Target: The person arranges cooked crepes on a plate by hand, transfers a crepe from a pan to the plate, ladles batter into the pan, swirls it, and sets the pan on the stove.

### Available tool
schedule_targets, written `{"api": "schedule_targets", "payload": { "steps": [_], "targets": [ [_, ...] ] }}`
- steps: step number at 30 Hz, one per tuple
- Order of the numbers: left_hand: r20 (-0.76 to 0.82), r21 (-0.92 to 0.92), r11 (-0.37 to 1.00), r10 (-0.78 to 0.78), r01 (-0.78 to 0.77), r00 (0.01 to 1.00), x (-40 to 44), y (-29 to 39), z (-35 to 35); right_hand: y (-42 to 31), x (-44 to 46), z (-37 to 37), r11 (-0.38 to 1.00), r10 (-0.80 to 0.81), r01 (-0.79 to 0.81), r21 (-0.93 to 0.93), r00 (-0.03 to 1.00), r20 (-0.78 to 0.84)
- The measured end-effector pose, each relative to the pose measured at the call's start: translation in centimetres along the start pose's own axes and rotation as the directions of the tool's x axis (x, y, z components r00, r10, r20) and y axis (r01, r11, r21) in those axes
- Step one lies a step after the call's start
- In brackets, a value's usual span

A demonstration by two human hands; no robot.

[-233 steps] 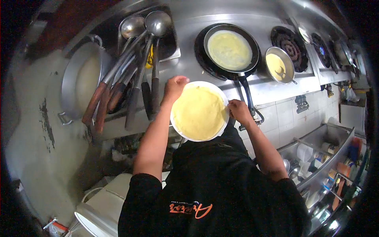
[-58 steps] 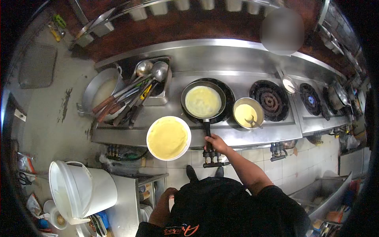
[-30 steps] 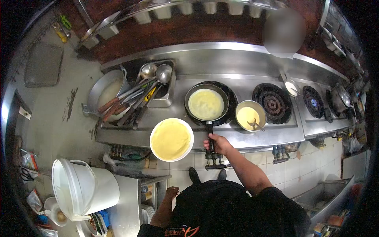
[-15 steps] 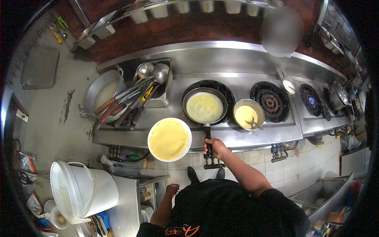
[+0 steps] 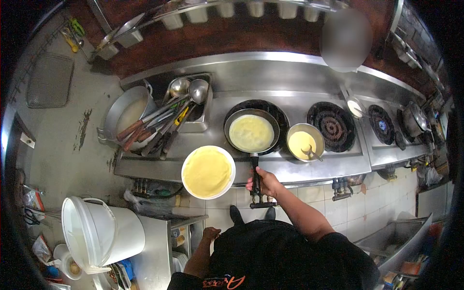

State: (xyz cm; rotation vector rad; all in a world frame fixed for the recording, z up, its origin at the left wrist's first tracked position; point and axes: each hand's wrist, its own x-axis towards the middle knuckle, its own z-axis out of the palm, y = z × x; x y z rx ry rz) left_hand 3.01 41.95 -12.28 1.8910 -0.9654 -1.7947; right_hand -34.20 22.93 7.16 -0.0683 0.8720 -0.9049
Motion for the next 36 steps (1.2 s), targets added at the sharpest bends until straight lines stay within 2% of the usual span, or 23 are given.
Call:
{"api": "schedule_targets", "payload": {
  "steps": [1,2,3,4,6,8,10,12,13,14,16,19,22,24,25,26,27,28,30,36],
  "targets": [
    [0.02,0.261,0.963,0.069,-0.072,0.997,1.2,-0.5,-0.1,-0.3,-0.3,0.3,1.0,-0.002,0.002,0.005,1.0,0.01],
    [0.054,0.501,0.854,0.131,-0.14,0.99,2.2,-0.3,-0.1,-0.6,-0.7,0.8,0.999,-0.051,0.051,-0.001,0.999,-0.006],
    [0.127,0.599,0.754,0.243,-0.269,0.962,2.8,-0.4,-0.2,-0.8,-1.2,1.4,0.995,-0.099,0.099,-0.008,0.995,-0.019],
    [0.197,0.677,0.626,0.35,-0.385,0.916,3.1,0.1,-0.2,-1.0,-1.3,1.9,0.989,-0.145,0.145,-0.017,0.989,-0.03],
    [0.362,0.581,0.421,0.632,-0.696,0.685,2.0,4.2,0.2,-1.0,-0.8,1.4,0.982,-0.189,0.189,0.002,0.981,0.034],
    [0.132,0.709,0.524,0.559,-0.472,0.819,0.6,10.2,2.5,-0.8,0.1,-0.4,0.971,-0.23,0.223,0.084,0.969,0.095],
    [-0.174,0.738,0.552,0.712,-0.388,0.68,-2.1,17.9,3.8,-0.6,-1.1,-1.9,0.972,-0.231,0.222,0.075,0.965,0.127],
    [-0.571,0.416,0.786,0.618,-0.458,0.541,-5.5,27.3,3.2,-0.5,-3.6,-2.0,0.971,-0.236,0.239,-0.004,0.963,0.129],
    [-0.72,0.482,0.778,0.614,-0.402,0.324,-1.9,27.9,1.0,-0.7,-5.7,-1.5,0.964,-0.244,0.254,-0.082,0.963,0.111],
    [-0.717,0.023,0.849,0.382,-0.528,0.583,-5.9,34.2,-0.1,-0.8,-7.3,-1.2,0.961,-0.236,0.253,-0.113,0.961,0.144],
    [-0.701,-0.326,0.669,0.303,-0.667,0.646,-3.7,36.9,-3.7,-0.9,-10.0,-0.8,0.952,-0.216,0.252,-0.174,0.956,0.2],
    [-0.724,-0.481,0.428,0.298,-0.766,0.622,-0.6,39.3,-5.8,-0.7,-12.8,-0.7,0.938,-0.189,0.239,-0.25,0.96,0.207],
    [-0.776,-0.5,0.351,0.224,-0.792,0.589,-0.5,39.1,-3.7,-0.4,-15.1,0.3,0.88,-0.163,0.237,-0.411,0.964,0.209],
    [-0.735,-0.305,0.558,0.377,-0.772,0.563,0.0,37.3,0.0,0.6,-15.0,-1.1,0.784,-0.171,0.259,-0.564,0.964,0.205],
    [-0.698,0.061,0.631,0.581,-0.773,0.419,-5.8,40.8,3.9,1.3,-14.5,-2.1,0.727,-0.167,0.249,-0.64,0.968,0.188],
    [-0.598,0.135,0.642,0.66,-0.755,0.454,-6.4,41.3,5.9,0.7,-15.5,-0.6,0.708,-0.16,0.251,-0.66,0.967,0.196],
    [-0.52,0.279,0.615,0.742,-0.737,0.423,-6.4,42.0,7.3,0.3,-16.8,1.3,0.688,-0.15,0.25,-0.681,0.968,0.203],
    [-0.453,0.37,0.525,0.822,-0.767,0.345,-6.6,43.2,8.6,0.2,-17.3,2.0,0.683,-0.144,0.247,-0.688,0.968,0.205],
    [-0.355,0.429,0.437,0.886,-0.79,0.298,-7.8,45.7,10.5,0.2,-17.8,2.9,0.673,-0.129,0.241,-0.699,0.969,0.21],
    [-0.334,0.519,0.501,0.865,-0.693,0.375,-7.6,48.3,12.2,0.7,-17.4,3.7,0.63,-0.092,0.281,-0.724,0.953,0.29]
  ]
}}
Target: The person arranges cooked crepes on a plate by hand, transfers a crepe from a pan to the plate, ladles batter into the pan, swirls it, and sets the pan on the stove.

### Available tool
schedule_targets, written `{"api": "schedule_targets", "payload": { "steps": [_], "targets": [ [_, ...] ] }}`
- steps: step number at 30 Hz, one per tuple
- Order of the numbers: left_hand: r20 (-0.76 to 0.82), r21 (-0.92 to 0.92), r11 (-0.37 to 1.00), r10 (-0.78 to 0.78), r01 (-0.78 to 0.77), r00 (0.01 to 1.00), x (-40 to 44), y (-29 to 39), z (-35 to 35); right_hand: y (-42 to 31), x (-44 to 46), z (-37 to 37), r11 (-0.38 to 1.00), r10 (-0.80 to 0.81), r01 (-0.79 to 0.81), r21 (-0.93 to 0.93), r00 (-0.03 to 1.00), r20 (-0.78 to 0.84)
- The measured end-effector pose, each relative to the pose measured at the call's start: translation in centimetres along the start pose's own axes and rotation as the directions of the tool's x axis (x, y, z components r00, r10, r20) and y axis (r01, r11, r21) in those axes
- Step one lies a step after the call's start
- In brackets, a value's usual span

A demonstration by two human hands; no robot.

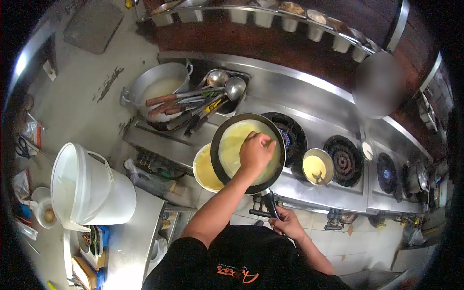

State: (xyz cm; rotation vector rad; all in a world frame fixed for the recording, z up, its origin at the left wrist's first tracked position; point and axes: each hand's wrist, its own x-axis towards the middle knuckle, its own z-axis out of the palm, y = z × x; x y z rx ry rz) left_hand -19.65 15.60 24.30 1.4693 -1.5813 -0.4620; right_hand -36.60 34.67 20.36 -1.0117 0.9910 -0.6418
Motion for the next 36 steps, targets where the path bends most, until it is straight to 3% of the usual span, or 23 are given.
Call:
{"api": "schedule_targets", "payload": {
  "steps": [9,12,15,18,21,22,25,26,30,32,35,36],
  "targets": [
    [-0.087,0.002,1.0,0.008,-0.008,0.996,-0.2,-0.9,-0.4,0.8,0.3,0.2,0.991,0.021,-0.02,-0.133,1.0,0.004],
    [-0.114,0.007,0.999,0.039,-0.039,0.993,-0.3,-1.4,-0.3,0.4,0.4,1.0,0.968,-0.088,0.077,-0.239,0.996,-0.034],
    [-0.146,-0.025,0.999,0.031,-0.035,0.989,-0.5,-1.9,-0.3,0.4,0.6,1.1,0.969,-0.083,0.073,-0.236,0.996,-0.031],
    [-0.172,-0.291,0.954,-0.127,0.072,0.977,-1.1,-2.3,-0.3,1.2,1.0,0.7,0.963,-0.096,0.082,-0.255,0.995,-0.042],
    [0.044,-0.635,0.709,-0.364,0.307,0.93,-1.5,-3.4,-0.8,1.0,1.1,0.7,0.953,-0.072,0.048,-0.298,0.995,-0.071],
    [0.169,-0.757,0.518,-0.434,0.398,0.885,-1.6,-3.4,-1.4,0.8,1.1,0.8,0.943,-0.076,0.047,-0.329,0.994,-0.078],
    [0.282,-0.839,0.281,-0.507,0.465,0.814,-1.7,-4.0,-2.3,0.5,1.3,0.6,0.904,-0.082,0.032,-0.426,0.991,-0.101],
    [0.301,-0.84,0.257,-0.511,0.478,0.805,-1.6,-4.2,-2.5,0.8,1.5,0.3,0.888,-0.08,0.019,-0.46,0.99,-0.113],
    [0.223,-0.838,0.341,-0.498,0.426,0.838,-2.3,-3.8,-4.3,-1.3,1.5,1.6,0.822,-0.075,-0.04,-0.567,0.981,-0.178],
    [0.205,-0.85,0.331,-0.512,0.411,0.834,-2.9,-4.1,-5.3,-1.0,1.9,1.3,0.752,-0.134,0.013,-0.659,0.982,-0.134],
    [0.08,-0.801,0.463,-0.546,0.38,0.834,-4.2,-6.2,-7.0,-0.8,2.7,0.9,0.637,-0.201,0.076,-0.768,0.977,-0.07],
    [0.083,-0.811,0.445,-0.555,0.379,0.828,-4.9,-8.1,-7.3,-0.9,3.0,1.0,0.601,-0.206,0.082,-0.795,0.977,-0.055]
  ]
}}
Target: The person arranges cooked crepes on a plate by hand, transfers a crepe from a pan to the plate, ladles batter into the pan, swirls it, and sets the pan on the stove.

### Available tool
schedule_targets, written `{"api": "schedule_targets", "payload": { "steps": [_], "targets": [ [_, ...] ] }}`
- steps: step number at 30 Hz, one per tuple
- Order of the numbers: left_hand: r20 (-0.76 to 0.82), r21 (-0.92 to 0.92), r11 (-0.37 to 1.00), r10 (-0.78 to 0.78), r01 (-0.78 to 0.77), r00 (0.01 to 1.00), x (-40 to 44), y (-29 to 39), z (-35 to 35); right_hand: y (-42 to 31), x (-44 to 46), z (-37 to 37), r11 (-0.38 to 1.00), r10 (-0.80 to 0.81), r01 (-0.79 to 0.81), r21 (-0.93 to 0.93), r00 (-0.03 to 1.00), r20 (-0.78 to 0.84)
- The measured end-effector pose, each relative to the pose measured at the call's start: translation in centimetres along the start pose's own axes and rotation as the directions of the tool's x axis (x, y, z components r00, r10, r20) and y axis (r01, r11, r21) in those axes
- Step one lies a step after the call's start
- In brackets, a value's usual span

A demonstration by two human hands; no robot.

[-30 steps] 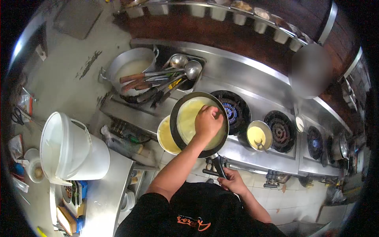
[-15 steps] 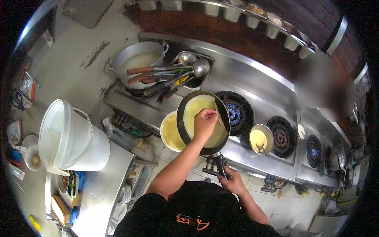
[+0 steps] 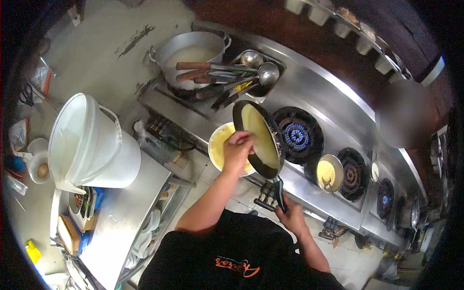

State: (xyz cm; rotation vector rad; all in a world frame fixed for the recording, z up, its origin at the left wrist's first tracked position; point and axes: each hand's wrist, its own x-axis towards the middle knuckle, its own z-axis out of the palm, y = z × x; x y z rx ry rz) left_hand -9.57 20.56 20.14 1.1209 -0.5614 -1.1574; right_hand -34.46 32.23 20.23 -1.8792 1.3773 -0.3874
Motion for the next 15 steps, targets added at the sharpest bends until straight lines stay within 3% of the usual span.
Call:
{"api": "schedule_targets", "payload": {
  "steps": [3,6,7,9,10,11,12,13,14,15],
  "targets": [
    [-0.159,0.004,0.998,0.055,-0.055,0.986,-1.2,-1.0,-4.2,0.0,0.9,0.5,1.0,-0.008,0.007,-0.024,1.0,-0.009],
    [-0.281,0.124,0.992,0.005,0.031,0.96,-0.2,-5.1,-10.0,2.4,2.2,1.8,0.996,-0.052,0.049,-0.074,0.998,-0.032],
    [-0.279,0.367,0.93,0.095,0.015,0.956,-0.1,-6.5,-11.7,3.5,2.5,2.1,0.992,-0.077,0.073,-0.101,0.996,-0.037],
    [-0.203,0.774,0.633,0.256,-0.005,0.945,0.0,-8.9,-14.6,4.7,2.6,1.7,0.996,0.084,-0.084,-0.039,0.996,-0.008],
    [-0.274,0.936,0.336,0.505,0.106,0.819,-0.5,-10.4,-14.6,4.8,2.5,1.2,0.994,0.035,-0.043,-0.098,0.996,-0.078],
    [-0.251,0.908,0.415,0.432,0.056,0.866,-1.4,-10.5,-13.6,4.1,2.3,0.3,0.987,-0.019,-0.005,-0.161,0.989,-0.149],
    [-0.215,0.87,0.493,0.359,0.011,0.908,-2.5,-10.0,-12.0,-0.1,2.3,-1.4,0.976,0.216,-0.215,0.015,0.969,-0.12],
    [-0.169,0.822,0.569,0.284,-0.024,0.944,-3.5,-9.4,-9.8,3.2,2.3,-0.8,0.993,-0.033,-0.002,-0.121,0.96,-0.279],
    [-0.005,0.765,0.639,0.126,-0.077,0.992,-4.2,-8.8,-6.6,2.9,2.6,-1.2,0.998,0.011,-0.028,-0.051,0.952,-0.304],
    [0.216,0.653,0.728,0.083,-0.207,0.973,-4.7,-10.5,-3.9,2.2,3.1,-1.7,0.998,0.058,-0.054,0.021,0.942,-0.332]
  ]
}}
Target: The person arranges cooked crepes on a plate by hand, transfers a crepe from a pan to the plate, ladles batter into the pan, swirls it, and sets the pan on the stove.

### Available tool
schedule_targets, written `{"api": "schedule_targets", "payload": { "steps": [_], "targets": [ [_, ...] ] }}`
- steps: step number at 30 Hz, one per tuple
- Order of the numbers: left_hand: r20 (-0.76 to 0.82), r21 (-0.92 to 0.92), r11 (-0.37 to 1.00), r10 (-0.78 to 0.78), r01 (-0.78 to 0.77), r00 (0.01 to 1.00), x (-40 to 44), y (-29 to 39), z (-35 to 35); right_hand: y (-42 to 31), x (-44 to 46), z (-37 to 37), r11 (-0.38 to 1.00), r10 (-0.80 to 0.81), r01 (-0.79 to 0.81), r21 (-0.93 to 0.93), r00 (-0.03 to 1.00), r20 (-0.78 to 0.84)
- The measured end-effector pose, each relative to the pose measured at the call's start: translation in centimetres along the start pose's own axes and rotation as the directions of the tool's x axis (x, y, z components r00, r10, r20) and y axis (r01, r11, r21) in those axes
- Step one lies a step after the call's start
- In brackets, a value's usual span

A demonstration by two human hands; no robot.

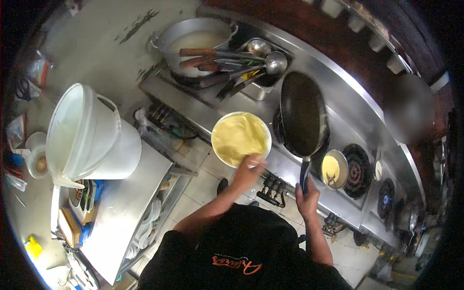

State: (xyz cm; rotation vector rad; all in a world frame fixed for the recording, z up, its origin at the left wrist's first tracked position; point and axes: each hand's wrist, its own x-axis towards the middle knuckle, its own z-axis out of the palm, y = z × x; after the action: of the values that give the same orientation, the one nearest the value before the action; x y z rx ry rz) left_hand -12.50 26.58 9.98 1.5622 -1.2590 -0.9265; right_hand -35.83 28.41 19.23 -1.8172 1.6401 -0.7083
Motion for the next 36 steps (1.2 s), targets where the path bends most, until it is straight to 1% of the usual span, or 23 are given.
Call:
{"api": "schedule_targets", "payload": {
  "steps": [2,3,4,5,7,9,11,12,13,16,18,19,22,24,25,26,27,28,30,31,32,34,36],
  "targets": [
    [0.265,-0.319,0.943,0.187,-0.097,0.946,-0.5,6.0,4.5,-2.9,1.1,0.0,0.986,-0.033,0.056,0.159,0.989,-0.144],
    [0.373,-0.325,0.945,0.174,-0.047,0.911,-0.2,8.3,5.4,-3.6,1.8,-0.5,0.969,-0.035,0.089,0.229,0.973,-0.23],
    [0.48,-0.324,0.946,0.162,0.002,0.862,0.2,9.8,6.6,-1.5,3.2,-0.3,0.939,-0.253,0.313,0.141,0.909,-0.331],
    [0.34,-0.594,0.801,0.164,0.076,0.926,0.1,11.3,8.3,-1.6,3.9,-1.9,0.959,-0.231,0.272,0.075,0.91,-0.344],
    [0.321,-0.331,0.93,-0.046,0.158,0.946,1.0,10.9,9.5,-0.7,5.3,-4.9,0.979,-0.204,0.192,-0.072,0.878,-0.434],
    [0.212,-0.097,0.988,-0.098,0.121,0.972,2.4,7.5,11.6,4.5,6.2,-7.9,0.974,-0.202,0.105,-0.201,0.808,-0.554],
    [0.142,0.104,0.993,-0.07,0.055,0.987,4.2,5.3,12.2,12.3,6.0,-10.6,0.85,-0.168,-0.163,-0.501,0.817,-0.551],
    [0.143,0.193,0.981,-0.066,0.037,0.988,5.0,4.0,12.5,15.4,5.3,-11.6,0.82,-0.007,-0.319,-0.475,0.825,-0.565],
    [0.153,0.139,0.99,-0.028,0.007,0.988,5.8,0.8,13.8,17.7,4.5,-11.9,0.749,0.001,-0.41,-0.52,0.786,-0.618],
    [0.17,0.339,0.938,-0.131,0.067,0.977,6.4,-0.5,14.8,26.9,2.8,-12.6,0.684,0.398,-0.461,-0.566,0.885,-0.241],
    [0.153,0.357,0.933,-0.112,0.051,0.982,7.0,-1.7,15.6,28.1,1.8,-11.7,0.818,0.566,-0.575,-0.012,0.808,-0.165],
    [0.189,0.392,0.917,-0.153,0.068,0.97,7.6,-1.8,15.6,28.0,1.4,-11.1,0.764,0.624,-0.582,0.277,0.775,-0.094],
    [0.152,0.494,0.868,-0.137,0.045,0.979,7.8,-2.3,16.3,26.8,1.2,-10.5,0.653,0.662,-0.564,0.506,0.75,-0.019],
    [0.167,0.51,0.85,-0.25,0.133,0.954,8.0,-1.5,16.1,24.2,1.6,-10.8,0.544,0.711,-0.607,0.579,0.7,0.067],
    [0.034,0.454,0.891,-0.008,-0.008,0.999,7.5,-1.3,16.3,24.5,1.3,-10.5,0.511,0.682,-0.566,0.647,0.725,0.095],
    [-0.114,0.414,0.896,0.227,-0.161,0.967,6.6,0.3,16.1,25.3,1.3,-10.0,0.557,0.668,-0.576,0.598,0.739,0.09],
    [-0.193,0.559,0.812,0.325,-0.169,0.926,5.9,2.2,16.3,26.2,1.3,-9.5,0.587,0.678,-0.569,0.576,0.735,0.036],
    [-0.036,0.492,0.833,0.312,-0.255,0.949,5.8,2.6,17.7,27.2,1.4,-9.1,0.616,0.684,-0.564,0.55,0.729,-0.018],
    [0.273,0.324,0.871,0.288,-0.37,0.918,4.9,3.1,20.2,29.2,1.7,-8.6,0.83,0.555,-0.504,0.238,0.79,-0.262],
    [0.421,0.317,0.927,0.049,-0.198,0.906,4.5,3.5,22.6,29.8,1.8,-8.5,0.883,0.454,-0.466,0.056,0.818,-0.354],
    [0.551,0.339,0.941,-0.182,-0.019,0.815,4.3,3.6,25.2,29.2,1.7,-8.8,0.903,0.366,-0.427,-0.048,0.823,-0.435],
    [0.638,0.162,0.973,-0.232,0.167,0.734,4.6,0.8,29.4,25.7,1.7,-10.0,0.892,0.159,-0.36,-0.274,0.816,-0.557],
    [0.635,0.044,0.923,-0.321,0.382,0.703,4.6,0.8,31.7,25.3,1.8,-10.9,0.899,0.172,-0.355,-0.255,0.824,-0.54]
  ]
}}
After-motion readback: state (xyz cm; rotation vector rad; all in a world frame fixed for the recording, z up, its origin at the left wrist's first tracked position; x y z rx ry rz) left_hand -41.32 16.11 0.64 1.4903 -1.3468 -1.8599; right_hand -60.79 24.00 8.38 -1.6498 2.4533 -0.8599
